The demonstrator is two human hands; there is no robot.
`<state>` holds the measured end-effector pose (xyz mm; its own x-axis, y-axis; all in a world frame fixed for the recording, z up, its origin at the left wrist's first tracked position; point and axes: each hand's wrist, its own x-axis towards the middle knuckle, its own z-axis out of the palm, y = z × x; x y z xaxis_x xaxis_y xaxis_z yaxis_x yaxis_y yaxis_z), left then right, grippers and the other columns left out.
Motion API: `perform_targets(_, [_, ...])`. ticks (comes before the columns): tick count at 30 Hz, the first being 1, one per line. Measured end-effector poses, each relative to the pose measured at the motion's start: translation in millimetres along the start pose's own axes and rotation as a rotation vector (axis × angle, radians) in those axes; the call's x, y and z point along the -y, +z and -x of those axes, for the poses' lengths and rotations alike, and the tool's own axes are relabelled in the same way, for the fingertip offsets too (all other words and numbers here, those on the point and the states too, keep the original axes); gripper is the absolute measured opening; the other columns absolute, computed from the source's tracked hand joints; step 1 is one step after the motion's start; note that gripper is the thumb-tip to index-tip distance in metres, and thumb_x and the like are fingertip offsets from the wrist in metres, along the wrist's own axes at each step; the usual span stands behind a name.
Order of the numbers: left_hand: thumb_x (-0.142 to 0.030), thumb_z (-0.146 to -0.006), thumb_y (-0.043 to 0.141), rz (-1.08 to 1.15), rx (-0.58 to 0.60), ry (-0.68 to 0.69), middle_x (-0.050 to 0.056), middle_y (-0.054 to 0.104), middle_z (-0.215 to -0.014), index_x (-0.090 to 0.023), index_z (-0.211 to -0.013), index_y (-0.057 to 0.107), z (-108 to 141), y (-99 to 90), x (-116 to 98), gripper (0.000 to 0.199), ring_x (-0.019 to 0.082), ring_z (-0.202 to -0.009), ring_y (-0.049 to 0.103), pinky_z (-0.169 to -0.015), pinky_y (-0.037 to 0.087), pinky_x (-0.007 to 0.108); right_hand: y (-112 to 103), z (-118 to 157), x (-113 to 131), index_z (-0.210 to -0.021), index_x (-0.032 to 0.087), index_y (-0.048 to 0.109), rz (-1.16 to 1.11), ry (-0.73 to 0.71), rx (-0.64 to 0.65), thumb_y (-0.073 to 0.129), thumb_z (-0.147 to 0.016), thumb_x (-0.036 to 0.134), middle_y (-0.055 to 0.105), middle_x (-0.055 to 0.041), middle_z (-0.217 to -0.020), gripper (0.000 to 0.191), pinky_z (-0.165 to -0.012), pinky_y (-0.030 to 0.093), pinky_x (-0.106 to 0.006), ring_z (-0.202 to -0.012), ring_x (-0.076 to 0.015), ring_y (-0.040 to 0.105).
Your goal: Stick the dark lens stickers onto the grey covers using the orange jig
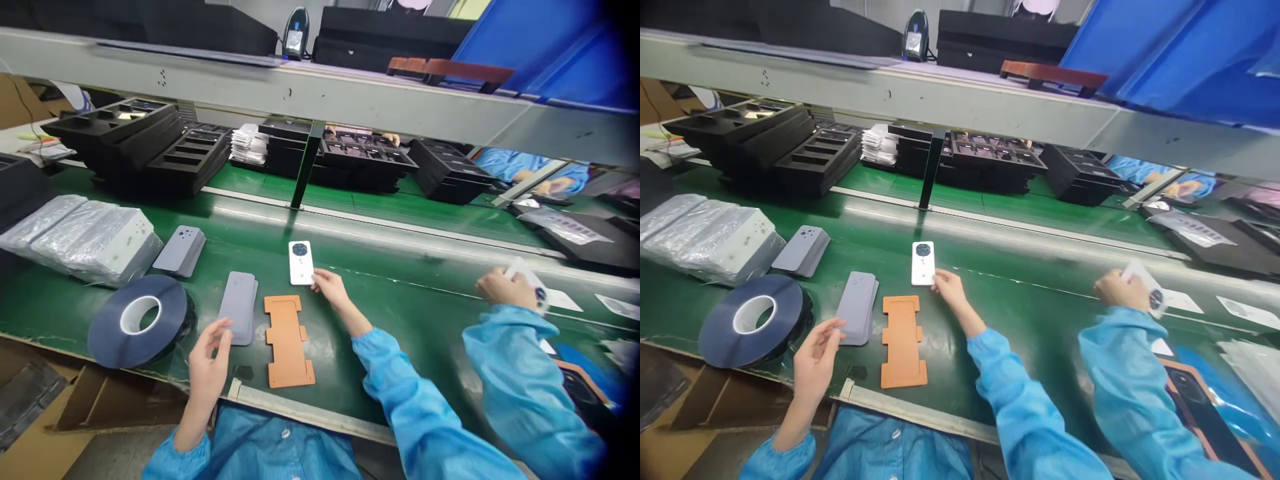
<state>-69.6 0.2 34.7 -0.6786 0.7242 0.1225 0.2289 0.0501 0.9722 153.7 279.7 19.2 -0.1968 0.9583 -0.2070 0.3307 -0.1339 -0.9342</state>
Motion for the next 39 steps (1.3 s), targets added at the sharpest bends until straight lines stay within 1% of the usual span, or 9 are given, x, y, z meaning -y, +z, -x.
perform_targets(5, [-0.041, -0.098, 0.064, -0.279, -0.200, 0.199, 0.004, 0.071, -0.097, -0.020, -0.114, 0.074, -5.0, -51.9, 5.2, 0.028, 0.013, -0.068, 0.056, -0.067, 0.049, 0.027, -15.6, -83.7, 16.5, -0.116, 0.003, 0.074, 0.136, 0.022, -0.172, 0.067, -0.085, 0.017, 0.069, -0.0041, -0.062, 0.035, -0.049, 0.051, -0.021, -0.050, -0.0122, 0.062])
perform_targets(9, [-0.034, -0.098, 0.065, -0.378, -0.342, 0.270, 0.000, 0.064, -0.084, -0.018, -0.112, 0.074, -7.1, -81.5, 7.2, 0.024, 0.011, -0.061, 0.048, -0.060, 0.042, 0.026, -20.9, -99.6, 13.1, -0.107, 0.005, 0.078, 0.266, 0.050, -0.219, 0.070, -0.086, 0.022, 0.066, -0.0021, -0.056, 0.029, -0.052, 0.052, -0.025, -0.040, -0.0117, 0.055])
perform_targets(12, [-0.030, -0.098, 0.065, -0.416, -0.362, 0.322, 0.001, 0.066, -0.087, -0.017, -0.109, 0.074, -8.5, -93.3, 5.7, 0.020, 0.010, -0.061, 0.049, -0.058, 0.041, 0.026, -19.4, -95.4, 7.8, -0.113, 0.005, 0.077, 0.324, 0.018, -0.232, 0.068, -0.087, 0.028, 0.073, -0.0075, -0.071, 0.036, -0.062, 0.055, -0.029, -0.046, -0.0136, 0.060])
perform_targets(18, [-0.025, -0.099, 0.063, -0.475, -0.192, 0.434, 0.004, 0.072, -0.095, -0.020, -0.108, 0.075, -15.8, -67.2, -0.1, 0.016, 0.013, -0.066, 0.059, -0.067, 0.051, 0.028, 5.4, -52.1, 2.3, -0.120, 0.011, 0.076, 0.354, -0.210, -0.228, 0.064, -0.082, 0.034, 0.068, -0.0188, -0.129, 0.045, -0.097, 0.054, -0.040, -0.080, -0.0197, 0.070])
perform_targets(21, [-0.028, -0.099, 0.063, -0.529, -0.021, 0.463, 0.008, 0.075, -0.115, -0.021, -0.117, 0.074, -20.0, -37.2, -2.5, 0.022, 0.021, -0.095, 0.072, -0.083, 0.057, 0.032, 29.3, -17.9, -0.3, -0.109, 0.016, 0.079, 0.335, -0.310, -0.122, 0.065, -0.081, 0.037, 0.070, -0.0139, -0.125, 0.037, -0.097, 0.054, -0.040, -0.081, -0.0193, 0.069])
perform_targets(24, [-0.029, -0.099, 0.062, -0.579, -0.017, 0.492, 0.010, 0.074, -0.117, -0.020, -0.117, 0.074, -27.7, -26.2, -5.9, 0.024, 0.025, -0.108, 0.071, -0.097, 0.055, 0.036, 50.2, 17.6, 0.5, -0.105, 0.019, 0.079, 0.278, -0.409, -0.005, 0.064, -0.085, 0.040, 0.072, -0.0112, -0.120, 0.033, -0.087, 0.056, -0.038, -0.082, -0.0192, 0.068])
perform_targets(29, [-0.029, -0.100, 0.059, -0.748, -0.226, 0.375, 0.007, 0.073, -0.095, -0.018, -0.109, 0.076, -46.1, -77.1, -8.7, 0.022, 0.021, -0.079, 0.066, -0.079, 0.052, 0.034, 62.2, 61.8, 15.3, -0.098, 0.021, 0.078, 0.210, -0.484, 0.177, 0.063, -0.090, 0.039, 0.075, -0.0089, -0.110, 0.025, -0.083, 0.056, -0.037, -0.090, -0.0215, 0.070])
perform_targets(33, [-0.031, -0.098, 0.061, -0.806, -0.238, 0.334, 0.000, 0.063, -0.073, -0.019, -0.096, 0.075, -37.9, -117.5, -6.3, 0.018, 0.016, -0.062, 0.055, -0.069, 0.045, 0.030, 70.0, 79.4, 29.0, -0.100, 0.022, 0.078, 0.205, -0.519, 0.242, 0.062, -0.093, 0.034, 0.076, -0.0072, -0.106, 0.021, -0.084, 0.056, -0.036, -0.091, -0.0208, 0.071])
perform_targets(39, [-0.038, -0.098, 0.060, -0.881, -0.200, 0.161, 0.003, 0.071, -0.086, -0.021, -0.092, 0.071, 2.6, -103.2, -3.1, 0.021, 0.019, -0.075, 0.064, -0.074, 0.046, 0.030, 98.8, 109.4, 44.1, -0.107, 0.021, 0.079, 0.243, -0.544, 0.458, 0.064, -0.095, 0.028, 0.079, -0.0056, -0.097, 0.020, -0.076, 0.054, -0.032, -0.081, -0.0184, 0.071])
